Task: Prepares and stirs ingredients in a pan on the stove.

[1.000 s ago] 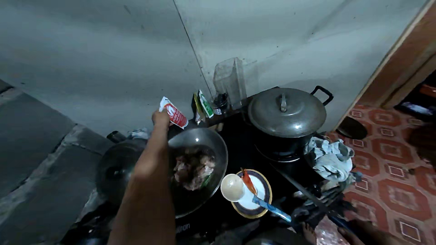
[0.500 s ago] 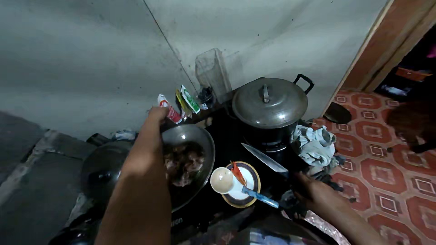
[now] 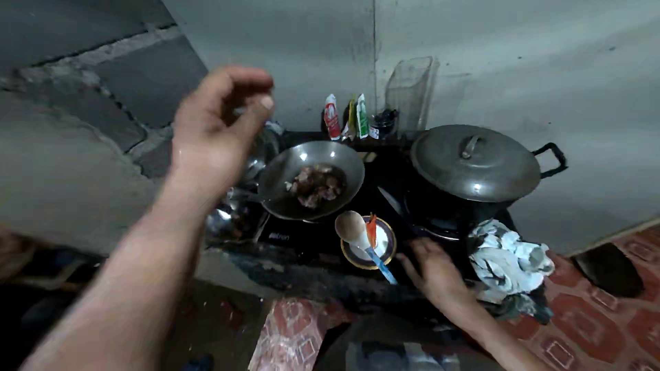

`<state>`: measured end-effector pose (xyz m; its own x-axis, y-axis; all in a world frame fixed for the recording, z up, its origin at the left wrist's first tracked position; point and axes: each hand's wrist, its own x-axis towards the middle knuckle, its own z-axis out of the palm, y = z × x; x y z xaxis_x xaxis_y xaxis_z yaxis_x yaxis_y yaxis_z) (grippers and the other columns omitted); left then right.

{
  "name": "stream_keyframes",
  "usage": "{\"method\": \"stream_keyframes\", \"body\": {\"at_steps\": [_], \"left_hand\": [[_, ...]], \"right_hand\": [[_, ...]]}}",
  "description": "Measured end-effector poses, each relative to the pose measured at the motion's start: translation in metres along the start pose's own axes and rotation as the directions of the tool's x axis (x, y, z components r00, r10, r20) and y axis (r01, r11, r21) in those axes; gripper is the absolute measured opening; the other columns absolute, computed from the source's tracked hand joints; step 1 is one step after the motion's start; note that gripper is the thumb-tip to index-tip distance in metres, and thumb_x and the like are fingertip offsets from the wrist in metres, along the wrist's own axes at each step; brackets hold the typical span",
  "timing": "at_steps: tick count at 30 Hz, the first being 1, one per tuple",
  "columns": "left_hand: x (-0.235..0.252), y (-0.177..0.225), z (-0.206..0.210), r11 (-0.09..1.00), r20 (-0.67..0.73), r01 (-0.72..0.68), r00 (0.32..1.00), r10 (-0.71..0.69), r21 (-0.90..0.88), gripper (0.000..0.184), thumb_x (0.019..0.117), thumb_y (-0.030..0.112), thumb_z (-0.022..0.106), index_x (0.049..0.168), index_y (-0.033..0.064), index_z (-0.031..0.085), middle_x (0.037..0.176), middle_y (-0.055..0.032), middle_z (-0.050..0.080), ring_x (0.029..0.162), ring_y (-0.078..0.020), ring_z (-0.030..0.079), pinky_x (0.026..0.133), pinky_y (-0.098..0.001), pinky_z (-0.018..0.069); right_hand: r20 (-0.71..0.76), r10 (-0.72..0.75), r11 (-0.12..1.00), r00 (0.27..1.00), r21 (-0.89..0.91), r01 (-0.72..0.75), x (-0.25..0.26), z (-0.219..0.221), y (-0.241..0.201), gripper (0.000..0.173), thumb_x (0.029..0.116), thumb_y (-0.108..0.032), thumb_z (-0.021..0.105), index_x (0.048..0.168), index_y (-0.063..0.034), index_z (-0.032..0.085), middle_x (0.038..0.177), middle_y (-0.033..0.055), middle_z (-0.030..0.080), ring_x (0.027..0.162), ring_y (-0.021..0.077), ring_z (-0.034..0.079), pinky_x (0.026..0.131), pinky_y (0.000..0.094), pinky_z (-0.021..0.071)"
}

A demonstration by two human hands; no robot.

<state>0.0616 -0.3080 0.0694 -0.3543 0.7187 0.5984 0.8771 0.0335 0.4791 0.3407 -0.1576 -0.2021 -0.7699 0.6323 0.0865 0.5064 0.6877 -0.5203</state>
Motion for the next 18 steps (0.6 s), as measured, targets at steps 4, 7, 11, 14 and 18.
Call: {"method": "stream_keyframes", "body": {"at_steps": [4, 7, 11, 14, 18], "left_hand": [[-0.128, 0.030, 0.061, 0.957, -0.042, -0.015, 0.999, 0.003, -0.290, 0.032, 0.1024, 0.019, 0.060, 0.131, 0.0040, 0.061, 0.127, -0.0057, 0.067, 0.107, -0.0141, 0.068, 0.092, -0.0335, 0.0600], [-0.211, 0.022, 0.119, 0.839, -0.059, 0.173, 0.970, -0.236, -0.516, 0.028, 0.1037, 0.017, 0.058, 0.126, 0.0014, 0.064, 0.123, -0.0081, 0.069, 0.107, -0.0186, 0.070, 0.093, -0.0372, 0.0604], [-0.277, 0.013, 0.188, 0.609, 0.099, 0.617, 0.738, -0.668, -0.498, 0.028, 0.1004, 0.010, 0.058, 0.125, -0.0029, 0.063, 0.120, -0.0121, 0.069, 0.100, -0.0162, 0.069, 0.087, -0.0349, 0.0592], [-0.282, 0.011, 0.197, 0.605, 0.212, 0.685, 0.715, -0.667, -0.406, 0.030, 0.1008, 0.011, 0.060, 0.129, -0.0009, 0.063, 0.128, -0.0164, 0.064, 0.110, -0.0200, 0.067, 0.095, -0.0360, 0.0569], [-0.263, 0.003, 0.189, 0.727, 0.197, 0.604, 0.796, -0.573, -0.327, 0.031, 0.1019, 0.013, 0.059, 0.129, -0.0012, 0.064, 0.126, -0.0201, 0.064, 0.111, -0.0257, 0.066, 0.096, -0.0391, 0.0558]], "right_hand": [[0.394, 0.061, 0.997, 0.917, 0.013, -0.072, 0.010, 0.013, -0.036, 0.061, 0.0991, -0.037, 0.067, 0.145, -0.0011, 0.046, 0.146, 0.0240, 0.050, 0.113, 0.0374, 0.067, 0.095, 0.0518, 0.0562], [0.418, 0.065, 0.992, 0.906, 0.073, -0.105, 0.013, 0.020, -0.035, 0.060, 0.0979, -0.021, 0.067, 0.149, -0.0021, 0.041, 0.150, 0.0249, 0.046, 0.111, 0.0374, 0.068, 0.094, 0.0502, 0.0576], [0.387, -0.009, 0.969, 0.922, 0.230, -0.087, 0.009, 0.004, -0.016, 0.045, 0.1011, -0.014, 0.058, 0.144, -0.0019, 0.051, 0.129, 0.0220, 0.064, 0.115, 0.0347, 0.066, 0.101, 0.0529, 0.0520], [0.222, -0.140, 0.923, 0.965, 0.381, 0.046, -0.001, -0.003, -0.005, 0.036, 0.0997, -0.010, 0.057, 0.133, 0.0035, 0.060, 0.120, 0.0233, 0.068, 0.107, 0.0335, 0.068, 0.095, 0.0543, 0.0547], [0.220, -0.186, 0.887, 0.958, 0.457, 0.067, -0.013, -0.029, -0.002, 0.041, 0.0991, -0.010, 0.052, 0.135, 0.0111, 0.054, 0.103, 0.0209, 0.066, 0.083, 0.0195, 0.063, 0.076, 0.0398, 0.0548]]}}
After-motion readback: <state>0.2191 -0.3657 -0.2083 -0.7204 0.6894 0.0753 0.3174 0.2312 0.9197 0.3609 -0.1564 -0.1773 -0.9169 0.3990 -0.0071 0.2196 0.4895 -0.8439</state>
